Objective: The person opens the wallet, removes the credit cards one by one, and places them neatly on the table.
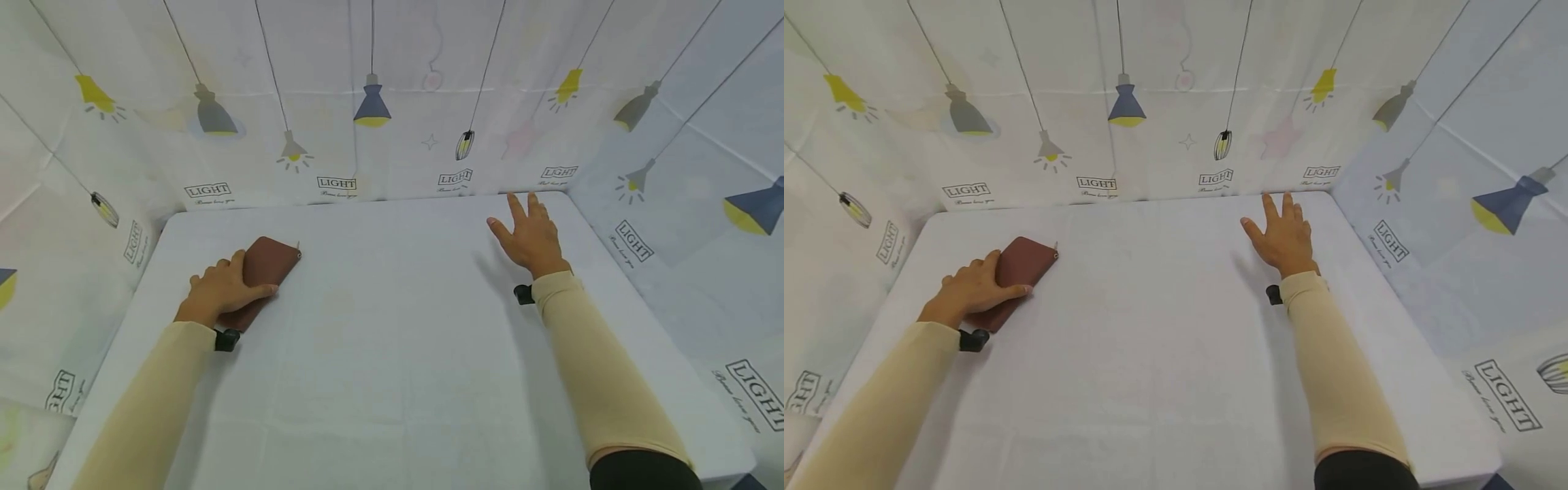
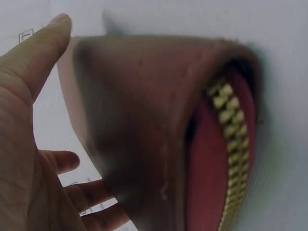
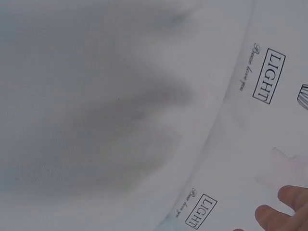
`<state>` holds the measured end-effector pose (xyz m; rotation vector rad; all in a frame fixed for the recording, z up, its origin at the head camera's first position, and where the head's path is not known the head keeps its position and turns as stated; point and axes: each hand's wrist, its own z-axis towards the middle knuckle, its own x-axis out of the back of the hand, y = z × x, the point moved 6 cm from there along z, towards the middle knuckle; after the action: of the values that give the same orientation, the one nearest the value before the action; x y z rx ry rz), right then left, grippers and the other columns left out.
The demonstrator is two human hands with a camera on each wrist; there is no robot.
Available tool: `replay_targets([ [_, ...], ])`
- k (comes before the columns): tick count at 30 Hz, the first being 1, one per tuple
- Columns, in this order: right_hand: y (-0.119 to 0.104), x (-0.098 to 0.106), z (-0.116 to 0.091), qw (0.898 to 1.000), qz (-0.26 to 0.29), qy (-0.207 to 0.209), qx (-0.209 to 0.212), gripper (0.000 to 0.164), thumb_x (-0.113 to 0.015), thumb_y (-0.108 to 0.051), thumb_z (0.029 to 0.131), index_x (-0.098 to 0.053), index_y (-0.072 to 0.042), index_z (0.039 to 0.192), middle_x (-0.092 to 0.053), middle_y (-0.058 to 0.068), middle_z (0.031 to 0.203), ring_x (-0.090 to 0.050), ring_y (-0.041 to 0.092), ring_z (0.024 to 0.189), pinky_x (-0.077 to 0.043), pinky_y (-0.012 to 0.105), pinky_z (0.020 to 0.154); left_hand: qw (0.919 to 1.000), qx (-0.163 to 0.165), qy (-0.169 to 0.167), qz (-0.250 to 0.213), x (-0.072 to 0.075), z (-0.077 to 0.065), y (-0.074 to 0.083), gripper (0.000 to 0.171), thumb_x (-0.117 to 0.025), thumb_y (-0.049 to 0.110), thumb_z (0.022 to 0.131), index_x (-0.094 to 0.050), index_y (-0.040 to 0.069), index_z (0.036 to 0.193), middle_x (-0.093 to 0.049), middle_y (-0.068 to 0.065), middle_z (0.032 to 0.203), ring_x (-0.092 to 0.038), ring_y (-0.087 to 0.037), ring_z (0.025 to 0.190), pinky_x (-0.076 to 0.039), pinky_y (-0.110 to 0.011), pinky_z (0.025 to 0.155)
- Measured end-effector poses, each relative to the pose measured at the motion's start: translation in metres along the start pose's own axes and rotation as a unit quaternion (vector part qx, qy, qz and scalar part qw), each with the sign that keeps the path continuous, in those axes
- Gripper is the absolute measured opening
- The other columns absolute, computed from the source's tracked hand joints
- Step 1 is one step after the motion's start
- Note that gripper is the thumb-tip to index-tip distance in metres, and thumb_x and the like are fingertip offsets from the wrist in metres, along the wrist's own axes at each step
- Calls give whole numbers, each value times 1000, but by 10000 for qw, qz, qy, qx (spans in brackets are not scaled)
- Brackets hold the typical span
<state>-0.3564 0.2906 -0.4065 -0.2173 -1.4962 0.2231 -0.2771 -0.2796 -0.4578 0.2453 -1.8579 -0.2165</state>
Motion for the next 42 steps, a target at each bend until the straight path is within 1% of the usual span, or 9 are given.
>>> replay_targets([
  [5, -12, -7, 0, 9998, 46, -108, 168, 88, -34, -69, 104, -14, -13, 169, -1, 31, 171, -9, 58, 154, -15, 73, 120, 9999, -122, 93, 35, -3, 3, 5, 120, -66, 72, 87, -12, -4, 162, -42, -40, 141, -47, -54, 119, -37, -73, 95],
  [10, -19, -13, 0, 9996, 117, -150, 220, 87, -35, -68, 104, -14, -14, 169, -1, 29, 171, -8, 57, 154, -15, 72, 121, 9996, -210, 171, 27, -7, 9, 7, 116, -68, 66, 88, -13, -4, 163, -43, -40, 136, -47, -52, 117, -40, -71, 94],
  [14, -24, -17, -1, 9994, 145, -208, 234, 86, -36, -67, 104, -14, -16, 169, 0, 28, 172, -8, 56, 155, -15, 72, 121, 9993, -309, 199, 115, -9, 11, 16, 112, -69, 62, 88, -15, -3, 162, -44, -38, 134, -48, -51, 118, -41, -69, 95],
  [24, -41, -29, -4, 9984, 256, -315, 390, 83, -42, -62, 105, -14, -17, 169, -1, 27, 172, -10, 54, 155, -19, 72, 120, 9969, -718, 250, 214, -21, 15, 60, 106, -72, 55, 88, -18, 4, 165, -46, -31, 136, -48, -44, 119, -44, -65, 99],
  [31, -53, -41, -8, 9971, 387, -426, 491, 81, -47, -55, 106, -15, -18, 169, -4, 27, 172, -16, 53, 155, -25, 71, 118, 9905, -1235, 374, 473, -31, 17, 96, 105, -74, 54, 86, -22, 10, 165, -48, -25, 138, -49, -39, 118, -46, -61, 98],
  [35, -60, -51, -12, 9960, 493, -543, 506, 80, -51, -52, 106, -15, -18, 169, -7, 25, 172, -22, 53, 153, -29, 70, 117, 9869, -1423, 371, 666, -38, 19, 115, 103, -73, 55, 86, -23, 15, 166, -45, -22, 144, -49, -37, 119, -48, -60, 95],
  [38, -68, -56, -15, 9943, 593, -653, 595, 79, -53, -48, 106, -18, -17, 169, -13, 25, 171, -25, 51, 152, -31, 68, 117, 9840, -1546, 353, 808, -42, 18, 130, 102, -73, 56, 86, -22, 18, 166, -43, -19, 149, -50, -39, 119, -52, -61, 88],
  [40, -75, -60, -17, 9925, 678, -758, 677, 76, -54, -45, 106, -22, -16, 168, -21, 24, 169, -29, 48, 152, -33, 65, 118, 9809, -1691, 350, 895, -44, 16, 141, 102, -73, 56, 86, -22, 20, 167, -43, -18, 151, -50, -39, 124, -52, -61, 90],
  [42, -82, -63, -19, 9902, 783, -859, 779, 70, -56, -42, 106, -30, -13, 165, -32, 24, 164, -36, 45, 149, -35, 62, 118, 9764, -1880, 368, 997, -45, 14, 152, 102, -73, 57, 86, -24, 19, 166, -42, -17, 153, -48, -39, 131, -50, -60, 97],
])
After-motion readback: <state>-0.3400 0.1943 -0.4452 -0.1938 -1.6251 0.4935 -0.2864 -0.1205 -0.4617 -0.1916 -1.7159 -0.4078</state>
